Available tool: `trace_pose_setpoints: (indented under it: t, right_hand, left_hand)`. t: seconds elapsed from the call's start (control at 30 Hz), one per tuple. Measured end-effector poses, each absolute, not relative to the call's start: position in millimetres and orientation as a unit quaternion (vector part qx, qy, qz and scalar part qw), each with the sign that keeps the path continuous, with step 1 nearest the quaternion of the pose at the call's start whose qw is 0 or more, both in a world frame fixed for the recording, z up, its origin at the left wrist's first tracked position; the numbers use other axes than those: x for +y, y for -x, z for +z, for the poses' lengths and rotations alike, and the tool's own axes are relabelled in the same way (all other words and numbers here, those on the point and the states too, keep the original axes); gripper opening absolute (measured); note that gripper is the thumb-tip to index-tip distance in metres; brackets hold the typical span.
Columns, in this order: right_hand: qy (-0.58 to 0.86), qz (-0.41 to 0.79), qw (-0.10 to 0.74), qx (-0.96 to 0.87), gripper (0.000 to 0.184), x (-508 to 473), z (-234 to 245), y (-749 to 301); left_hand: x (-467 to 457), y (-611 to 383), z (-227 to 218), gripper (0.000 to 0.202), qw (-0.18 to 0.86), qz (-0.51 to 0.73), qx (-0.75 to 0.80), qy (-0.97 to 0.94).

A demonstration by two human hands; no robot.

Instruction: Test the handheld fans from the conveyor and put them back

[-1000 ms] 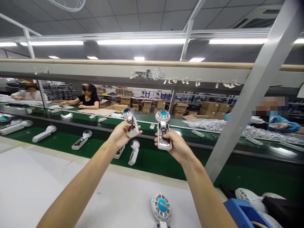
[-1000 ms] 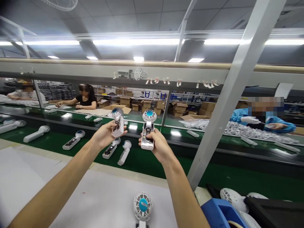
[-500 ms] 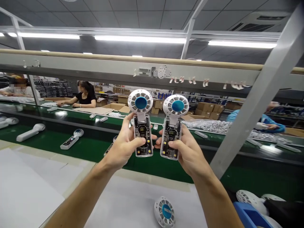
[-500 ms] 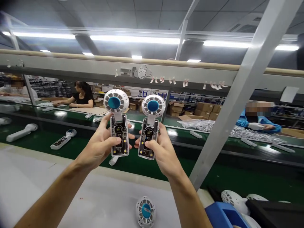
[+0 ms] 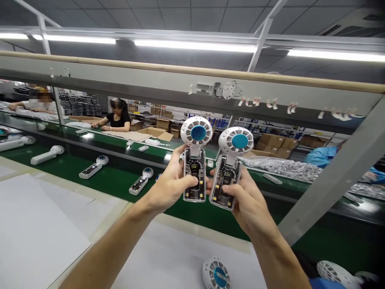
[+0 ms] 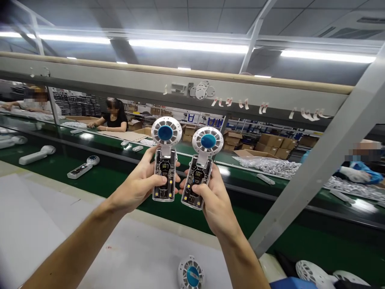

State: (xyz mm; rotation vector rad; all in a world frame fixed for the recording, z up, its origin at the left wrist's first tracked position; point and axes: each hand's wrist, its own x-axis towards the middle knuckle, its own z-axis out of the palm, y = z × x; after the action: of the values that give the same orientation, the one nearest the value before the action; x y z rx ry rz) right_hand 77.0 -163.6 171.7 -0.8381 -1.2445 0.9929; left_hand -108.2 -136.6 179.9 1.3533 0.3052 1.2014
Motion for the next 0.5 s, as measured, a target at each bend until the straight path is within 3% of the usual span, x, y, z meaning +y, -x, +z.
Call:
trace_pose_setpoints:
  t: [0.33,0.5]
  right_hand:
    - [0.34,0.465,0.614,-0.54,0.043,-157,168,-85]
    - [0.344,0.49,0.583,-0.549,0.056,-158,171,-89]
  left_hand:
    - [-135,105,179,0.079,0.617,0.512,0.153,-0.577]
    - [-137,106,183,0.089,0.639,0.498,0.164,-0.563]
